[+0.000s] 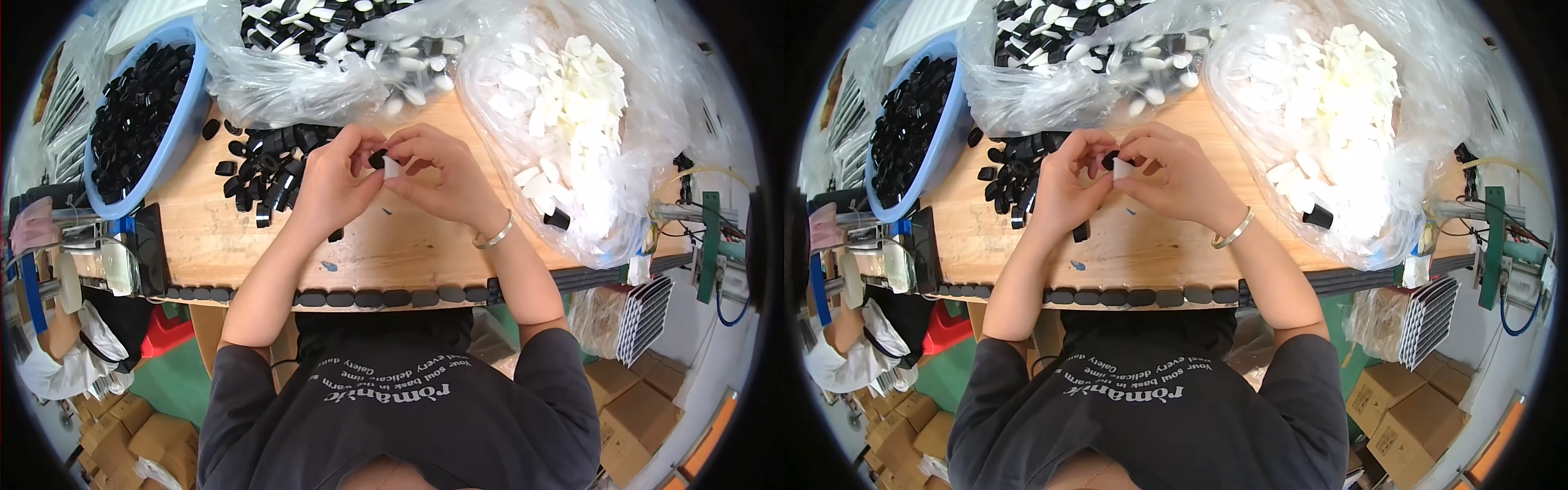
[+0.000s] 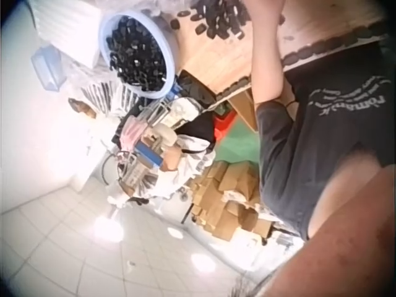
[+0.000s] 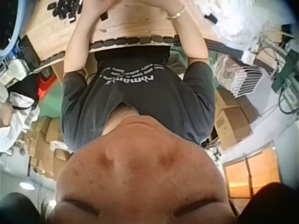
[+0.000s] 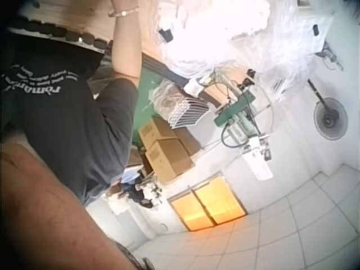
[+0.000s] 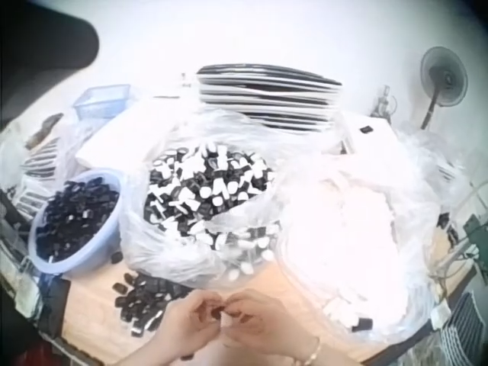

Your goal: Assembling small black plastic components by inserting white foam pieces into them.

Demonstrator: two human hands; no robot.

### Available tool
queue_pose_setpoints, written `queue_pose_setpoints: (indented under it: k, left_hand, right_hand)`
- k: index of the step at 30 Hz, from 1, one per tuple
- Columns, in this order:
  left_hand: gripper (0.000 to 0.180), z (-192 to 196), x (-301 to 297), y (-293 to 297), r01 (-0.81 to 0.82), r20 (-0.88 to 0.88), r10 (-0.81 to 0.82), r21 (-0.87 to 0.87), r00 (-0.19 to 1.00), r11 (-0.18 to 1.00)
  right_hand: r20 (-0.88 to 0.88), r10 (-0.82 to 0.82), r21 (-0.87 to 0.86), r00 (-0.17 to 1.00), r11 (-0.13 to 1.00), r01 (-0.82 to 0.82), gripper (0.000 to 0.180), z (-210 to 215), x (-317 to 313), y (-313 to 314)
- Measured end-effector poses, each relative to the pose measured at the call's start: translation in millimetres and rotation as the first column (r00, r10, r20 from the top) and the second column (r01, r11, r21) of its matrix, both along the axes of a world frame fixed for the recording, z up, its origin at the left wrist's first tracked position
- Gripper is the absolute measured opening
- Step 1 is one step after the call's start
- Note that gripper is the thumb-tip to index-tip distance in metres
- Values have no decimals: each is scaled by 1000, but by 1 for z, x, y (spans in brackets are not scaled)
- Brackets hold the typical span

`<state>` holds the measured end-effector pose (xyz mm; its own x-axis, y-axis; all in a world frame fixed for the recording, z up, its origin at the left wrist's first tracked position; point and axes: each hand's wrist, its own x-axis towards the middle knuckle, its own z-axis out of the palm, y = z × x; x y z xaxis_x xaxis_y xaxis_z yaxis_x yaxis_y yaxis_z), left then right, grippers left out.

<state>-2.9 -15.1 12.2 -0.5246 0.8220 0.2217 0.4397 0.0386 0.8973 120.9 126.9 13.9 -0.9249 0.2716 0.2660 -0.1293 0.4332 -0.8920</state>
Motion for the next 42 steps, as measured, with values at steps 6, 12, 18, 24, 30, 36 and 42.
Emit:
queue_pose_setpoints:
  k: [6, 12, 18, 24, 30, 36, 42]
  left_hand:
    - [39, -5, -1, 0, 32, -115, -27, 43, 993, 999]
    - [26, -13, -1, 5, -105, 173, 60, 262, 983, 959]
    - [13, -12, 0, 5, -93, 107, 67, 263, 992, 960]
    - [11, -13, -1, 5, -49, 23, 45, 255, 999, 966]
    - [6, -15, 8, 6, -37, 186, 6, 166, 982, 985]
    - [4, -14, 16, 7, -110, 313, 36, 224, 949, 968]
    - [5, -15, 19, 5, -88, 266, 22, 238, 964, 967]
  right_hand:
    - [230, 33, -236, 973, 971, 23, 23, -6, -1, -1]
    - [130, 46, -632, 990, 774, 47, 20, -13, -4, 8]
    - [88, 52, -614, 995, 789, 13, 23, -10, -4, 2]
    - [-5, -12, -554, 1000, 833, 7, 24, -10, -6, -7]
    - [57, -139, -586, 989, 797, 146, 19, -8, -9, -12]
    - [-91, -231, -705, 969, 702, 101, 33, -6, -13, -19]
    - [-126, -261, -678, 957, 727, 109, 51, -2, -11, -19]
